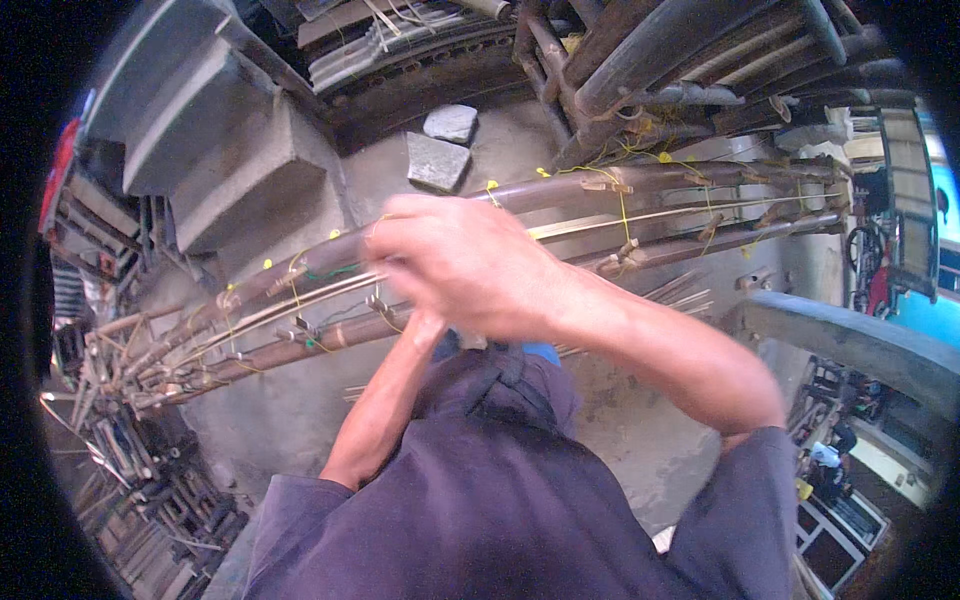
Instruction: The person repeatedly ties bundles of bamboo poles together using yellow string. They wrap the string around the poles, pull it tight, and tie knots to secure the bundles. The person moves along the length of the poles to tie multiple sections.
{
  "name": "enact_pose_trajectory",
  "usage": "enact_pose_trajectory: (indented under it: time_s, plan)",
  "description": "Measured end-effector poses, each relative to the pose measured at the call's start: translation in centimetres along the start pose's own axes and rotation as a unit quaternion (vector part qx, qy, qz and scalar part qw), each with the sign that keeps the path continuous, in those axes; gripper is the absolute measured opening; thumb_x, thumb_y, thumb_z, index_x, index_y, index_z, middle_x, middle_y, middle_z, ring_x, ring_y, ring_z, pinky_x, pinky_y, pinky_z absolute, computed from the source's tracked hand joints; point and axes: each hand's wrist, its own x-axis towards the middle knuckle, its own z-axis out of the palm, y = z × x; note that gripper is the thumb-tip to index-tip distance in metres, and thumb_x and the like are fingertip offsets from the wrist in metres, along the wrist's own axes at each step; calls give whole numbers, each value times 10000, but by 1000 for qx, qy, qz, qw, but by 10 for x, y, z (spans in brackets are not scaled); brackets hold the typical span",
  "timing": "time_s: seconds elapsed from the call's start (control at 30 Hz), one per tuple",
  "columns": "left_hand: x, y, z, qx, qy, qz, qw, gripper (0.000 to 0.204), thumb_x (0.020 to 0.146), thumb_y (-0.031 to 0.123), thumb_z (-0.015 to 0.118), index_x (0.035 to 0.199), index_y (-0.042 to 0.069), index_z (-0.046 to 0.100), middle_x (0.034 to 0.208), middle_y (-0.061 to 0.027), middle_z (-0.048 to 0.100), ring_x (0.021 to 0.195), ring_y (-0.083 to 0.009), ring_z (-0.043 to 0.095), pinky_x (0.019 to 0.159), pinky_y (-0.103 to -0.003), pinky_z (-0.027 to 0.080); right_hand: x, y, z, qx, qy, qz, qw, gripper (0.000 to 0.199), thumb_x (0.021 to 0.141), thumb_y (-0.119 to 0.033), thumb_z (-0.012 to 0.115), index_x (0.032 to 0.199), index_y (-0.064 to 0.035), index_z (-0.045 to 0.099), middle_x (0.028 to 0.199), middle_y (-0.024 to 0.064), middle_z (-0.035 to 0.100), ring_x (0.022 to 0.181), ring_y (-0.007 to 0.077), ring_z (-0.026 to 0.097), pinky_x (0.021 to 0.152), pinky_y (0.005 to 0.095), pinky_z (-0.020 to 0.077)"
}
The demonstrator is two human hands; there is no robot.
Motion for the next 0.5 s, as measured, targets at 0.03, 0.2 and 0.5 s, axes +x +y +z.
enact_pose_trajectory:
  time_s: [0.03, 0.2, 0.5]
  plan:
    - [0, -19, 4, 152, -12, 15, 988, 119, 842, 136, 573, 927, 89, 641, 884, -117, 638, 908, -276, 628, 797, -383, 510, -20, 28, 24, -67, 19, 57, 996, 144, 816, -138, 582, 920, -40, 595, 892, 158, 582, 852, 348, 603, 700, 450, 487]
    - [10, -51, 20, 316, 24, 112, 942, 199, 773, 54, 563, 939, 45, 673, 875, -164, 674, 815, -326, 658, 740, -435, 514, -137, 108, 42, -251, -149, 302, 908, 123, 794, -151, 653, 859, -50, 628, 828, 116, 579, 843, 315, 605, 693, 425, 497]
    - [11, -49, 17, 335, 74, 92, 935, 148, 819, 194, 627, 788, 50, 646, 762, -154, 648, 759, -321, 640, 694, -421, 486, 60, 118, -3, -135, -113, 135, 975, 404, 822, -310, 648, 1056, 17, 604, 981, 205, 657, 980, 358, 618, 804, 455, 496]
